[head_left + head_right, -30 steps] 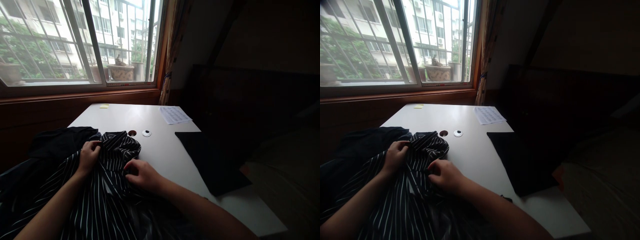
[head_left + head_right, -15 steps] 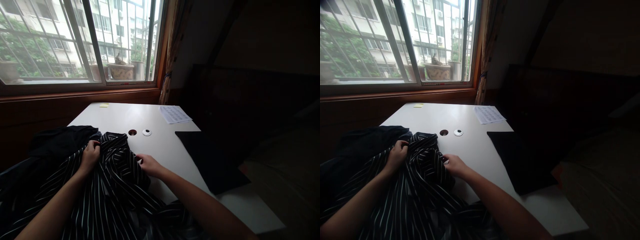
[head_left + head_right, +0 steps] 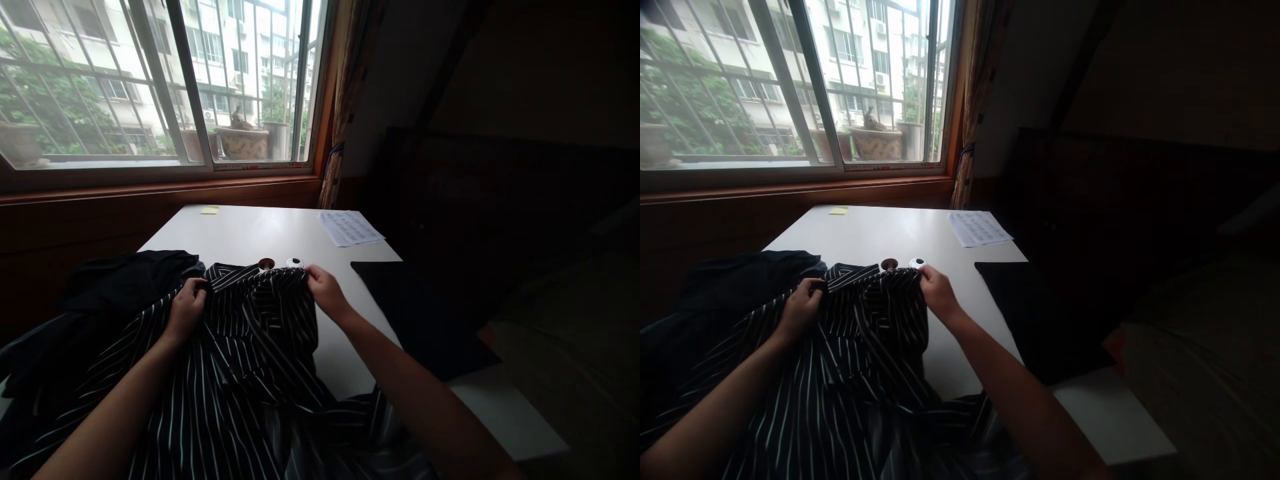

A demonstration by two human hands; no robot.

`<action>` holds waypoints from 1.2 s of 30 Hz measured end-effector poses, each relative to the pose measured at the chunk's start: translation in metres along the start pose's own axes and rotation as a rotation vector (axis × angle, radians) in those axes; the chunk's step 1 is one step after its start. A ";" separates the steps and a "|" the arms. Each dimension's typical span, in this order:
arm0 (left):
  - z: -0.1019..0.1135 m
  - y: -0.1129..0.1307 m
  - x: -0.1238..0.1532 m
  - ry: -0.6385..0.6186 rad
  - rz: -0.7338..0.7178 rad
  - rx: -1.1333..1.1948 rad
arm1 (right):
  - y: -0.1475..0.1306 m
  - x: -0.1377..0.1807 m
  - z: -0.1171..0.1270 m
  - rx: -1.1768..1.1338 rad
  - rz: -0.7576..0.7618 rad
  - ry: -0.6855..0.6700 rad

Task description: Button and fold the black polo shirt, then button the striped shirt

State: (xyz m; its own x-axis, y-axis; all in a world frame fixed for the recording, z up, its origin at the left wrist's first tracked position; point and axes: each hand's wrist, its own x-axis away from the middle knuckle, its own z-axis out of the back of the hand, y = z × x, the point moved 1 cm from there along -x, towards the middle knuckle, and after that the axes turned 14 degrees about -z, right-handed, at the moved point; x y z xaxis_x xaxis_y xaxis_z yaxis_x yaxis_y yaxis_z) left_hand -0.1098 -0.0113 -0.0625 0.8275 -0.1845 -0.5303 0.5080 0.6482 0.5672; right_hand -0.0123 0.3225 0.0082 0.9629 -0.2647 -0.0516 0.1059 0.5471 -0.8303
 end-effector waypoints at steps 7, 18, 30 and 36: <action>-0.006 0.002 0.002 -0.084 -0.080 0.051 | 0.000 -0.033 0.059 0.557 0.197 0.442; -0.010 -0.002 0.003 -0.146 -0.117 0.023 | 0.065 -0.018 0.065 0.538 -0.040 -0.109; -0.011 0.015 0.006 -0.369 -0.308 0.033 | 0.076 -0.036 0.159 0.446 -0.132 0.196; -0.024 0.027 0.010 -0.519 -0.489 -0.101 | 0.048 -0.019 0.160 0.747 0.123 0.625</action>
State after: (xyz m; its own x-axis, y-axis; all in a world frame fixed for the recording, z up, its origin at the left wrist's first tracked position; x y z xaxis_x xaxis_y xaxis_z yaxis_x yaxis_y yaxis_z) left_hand -0.0934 0.0222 -0.0671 0.5303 -0.7824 -0.3264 0.8458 0.4618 0.2672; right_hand 0.0144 0.4814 0.0580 0.6961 -0.4269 -0.5772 0.3507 0.9037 -0.2455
